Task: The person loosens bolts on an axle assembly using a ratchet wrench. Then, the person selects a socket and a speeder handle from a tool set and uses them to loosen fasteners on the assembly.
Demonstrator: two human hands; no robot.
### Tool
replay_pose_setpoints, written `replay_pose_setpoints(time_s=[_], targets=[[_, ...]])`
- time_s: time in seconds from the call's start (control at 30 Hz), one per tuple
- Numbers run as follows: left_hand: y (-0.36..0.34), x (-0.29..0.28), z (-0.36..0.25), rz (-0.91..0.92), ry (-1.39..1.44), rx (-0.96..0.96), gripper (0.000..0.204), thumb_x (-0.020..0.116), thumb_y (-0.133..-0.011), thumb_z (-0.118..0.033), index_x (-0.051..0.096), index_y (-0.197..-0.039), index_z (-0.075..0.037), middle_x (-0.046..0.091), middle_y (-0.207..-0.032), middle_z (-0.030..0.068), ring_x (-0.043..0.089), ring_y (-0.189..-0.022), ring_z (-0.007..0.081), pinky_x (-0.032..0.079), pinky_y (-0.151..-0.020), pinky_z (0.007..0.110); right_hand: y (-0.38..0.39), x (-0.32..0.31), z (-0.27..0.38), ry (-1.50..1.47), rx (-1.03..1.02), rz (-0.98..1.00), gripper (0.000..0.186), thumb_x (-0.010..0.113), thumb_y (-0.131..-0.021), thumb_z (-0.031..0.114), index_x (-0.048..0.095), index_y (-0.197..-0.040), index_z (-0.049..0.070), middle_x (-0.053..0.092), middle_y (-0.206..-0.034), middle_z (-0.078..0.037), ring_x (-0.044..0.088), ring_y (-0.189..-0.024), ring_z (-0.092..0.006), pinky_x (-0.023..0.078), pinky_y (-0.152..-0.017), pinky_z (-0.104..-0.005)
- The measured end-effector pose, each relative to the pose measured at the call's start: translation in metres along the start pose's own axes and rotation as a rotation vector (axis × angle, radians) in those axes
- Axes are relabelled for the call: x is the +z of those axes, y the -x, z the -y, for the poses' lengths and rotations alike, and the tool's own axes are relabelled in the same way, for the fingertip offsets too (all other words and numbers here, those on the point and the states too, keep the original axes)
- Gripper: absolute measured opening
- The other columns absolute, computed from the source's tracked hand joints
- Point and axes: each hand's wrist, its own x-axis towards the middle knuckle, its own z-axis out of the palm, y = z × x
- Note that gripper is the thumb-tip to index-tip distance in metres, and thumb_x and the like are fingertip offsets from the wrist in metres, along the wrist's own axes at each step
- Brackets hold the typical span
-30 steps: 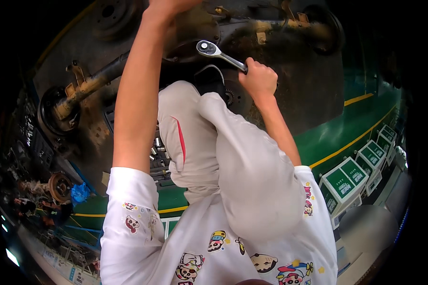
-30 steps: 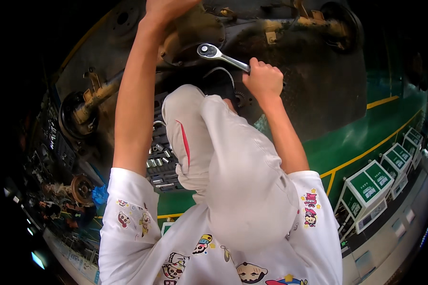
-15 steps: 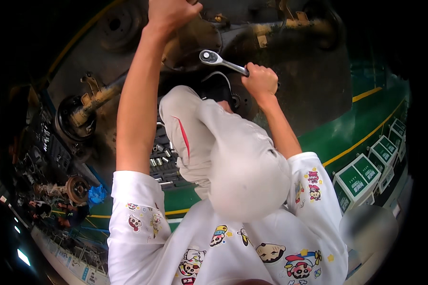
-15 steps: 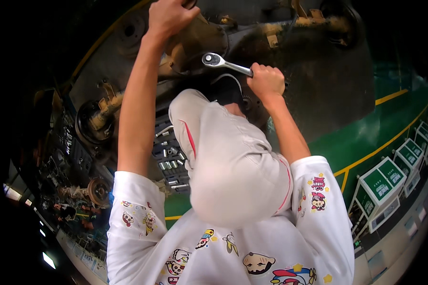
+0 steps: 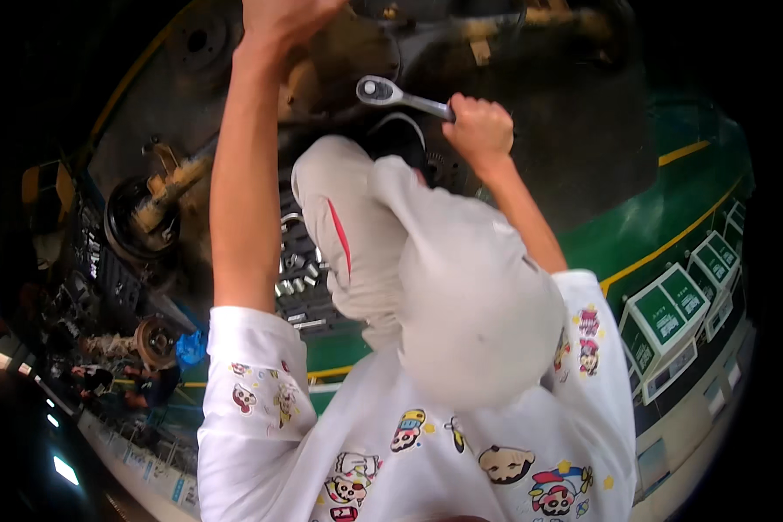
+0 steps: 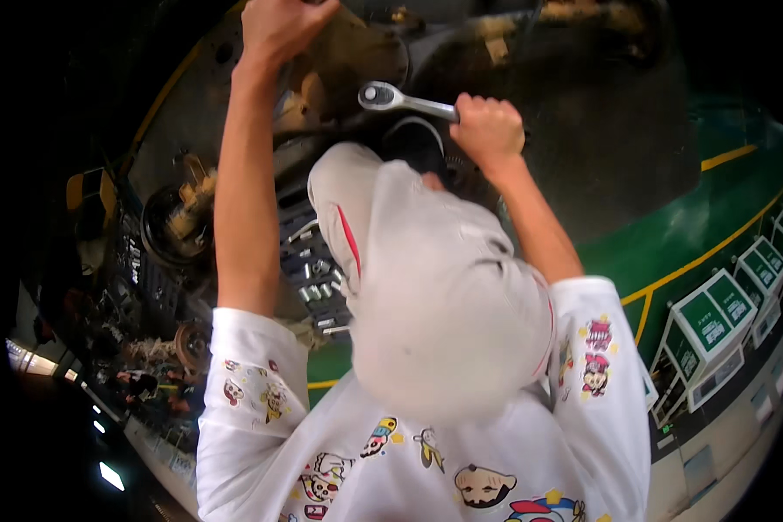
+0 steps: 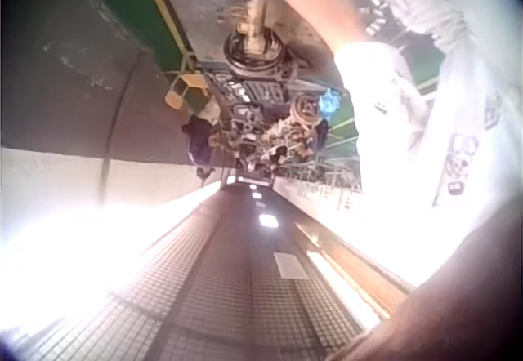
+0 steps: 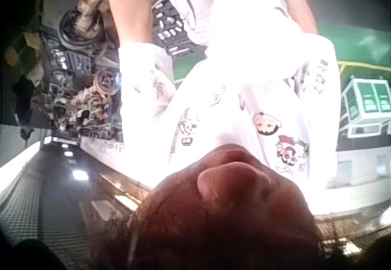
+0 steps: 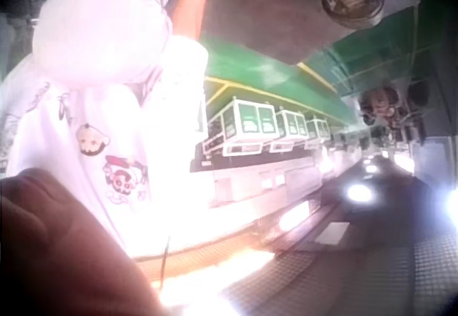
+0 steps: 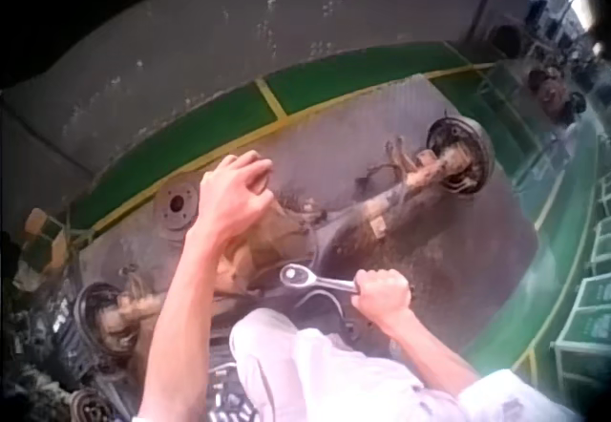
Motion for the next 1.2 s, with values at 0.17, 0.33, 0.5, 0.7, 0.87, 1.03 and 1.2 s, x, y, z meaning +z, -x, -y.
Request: replay_pose_setpoints(time_s=[0.17, 0.33, 0.5, 0.7, 0.87, 1.03, 1.2], targets=[[0.003, 0.008, 0.01, -0.007, -0.018, 0.004, 0.032, 0.061, -0.073, -0.021, 0.072, -0.1, -0.009, 0.067, -0.103, 0.0053, 0.062, -0.099, 0.0293, 0.052, -0.085, 0.04, -0.002, 0.01, 0.002, -0.072, 0.014, -0.055, 0.01, 0.067, -0.069, 0.021, 0.06, -0.068, 0.015, 0.063, -0.062, -0.004, 0.065, -0.059, -0.0238, 0.05, -0.058, -0.0363], [0.007, 0.009, 0.0, -0.007, 0.001, -0.013, 0.032, 0.061, -0.072, -0.02, 0.072, -0.1, -0.01, 0.068, -0.104, 0.0049, 0.062, -0.101, 0.0269, 0.052, -0.086, 0.04, 0.007, 0.007, 0.0, -0.077, 0.003, -0.028, 0.011, 0.068, -0.071, 0.022, 0.06, -0.068, 0.014, 0.065, -0.063, -0.005, 0.066, -0.06, -0.0235, 0.05, -0.057, -0.036], [0.01, 0.0, 0.001, 0.041, -0.02, -0.035, 0.032, 0.062, -0.073, -0.021, 0.072, -0.101, -0.009, 0.068, -0.105, 0.0052, 0.062, -0.102, 0.0266, 0.051, -0.088, 0.038, 0.007, 0.008, 0.002, -0.042, -0.018, -0.028, 0.011, 0.068, -0.071, 0.022, 0.06, -0.068, 0.014, 0.065, -0.063, -0.005, 0.066, -0.06, -0.0234, 0.049, -0.057, -0.0361], [0.012, 0.003, 0.006, 0.015, -0.013, -0.016, 0.033, 0.061, -0.074, -0.022, 0.072, -0.103, -0.011, 0.068, -0.107, 0.0048, 0.062, -0.104, 0.027, 0.052, -0.088, 0.039, 0.005, 0.003, 0.003, -0.03, -0.035, -0.003, 0.012, 0.069, -0.071, 0.023, 0.061, -0.07, 0.013, 0.066, -0.065, -0.005, 0.067, -0.063, -0.0227, 0.051, -0.059, -0.0355], [0.009, 0.007, 0.01, -0.021, -0.02, -0.056, 0.032, 0.062, -0.074, -0.024, 0.073, -0.102, -0.011, 0.069, -0.108, 0.0047, 0.062, -0.106, 0.0268, 0.052, -0.089, 0.039, -0.001, 0.009, 0.003, -0.047, -0.008, 0.04, 0.014, 0.07, -0.071, 0.024, 0.063, -0.072, 0.013, 0.067, -0.067, -0.006, 0.067, -0.063, -0.0238, 0.052, -0.061, -0.0359], [0.004, 0.003, 0.002, 0.021, -0.024, -0.022, 0.032, 0.061, -0.074, -0.02, 0.072, -0.102, -0.009, 0.069, -0.108, 0.0057, 0.062, -0.104, 0.0271, 0.052, -0.088, 0.037, 0.008, 0.01, -0.001, -0.036, -0.018, -0.007, 0.013, 0.07, -0.07, 0.023, 0.06, -0.069, 0.014, 0.063, -0.063, -0.005, 0.065, -0.059, -0.0242, 0.051, -0.057, -0.037], [0.004, 0.001, 0.008, 0.003, 0.006, -0.026, 0.033, 0.062, -0.072, -0.022, 0.072, -0.101, -0.009, 0.069, -0.106, 0.0044, 0.063, -0.102, 0.0271, 0.051, -0.088, 0.037, -0.003, 0.016, -0.003, -0.059, -0.046, -0.035, 0.012, 0.07, -0.07, 0.022, 0.061, -0.071, 0.014, 0.065, -0.064, -0.006, 0.066, -0.061, -0.0249, 0.051, -0.058, -0.0374]])
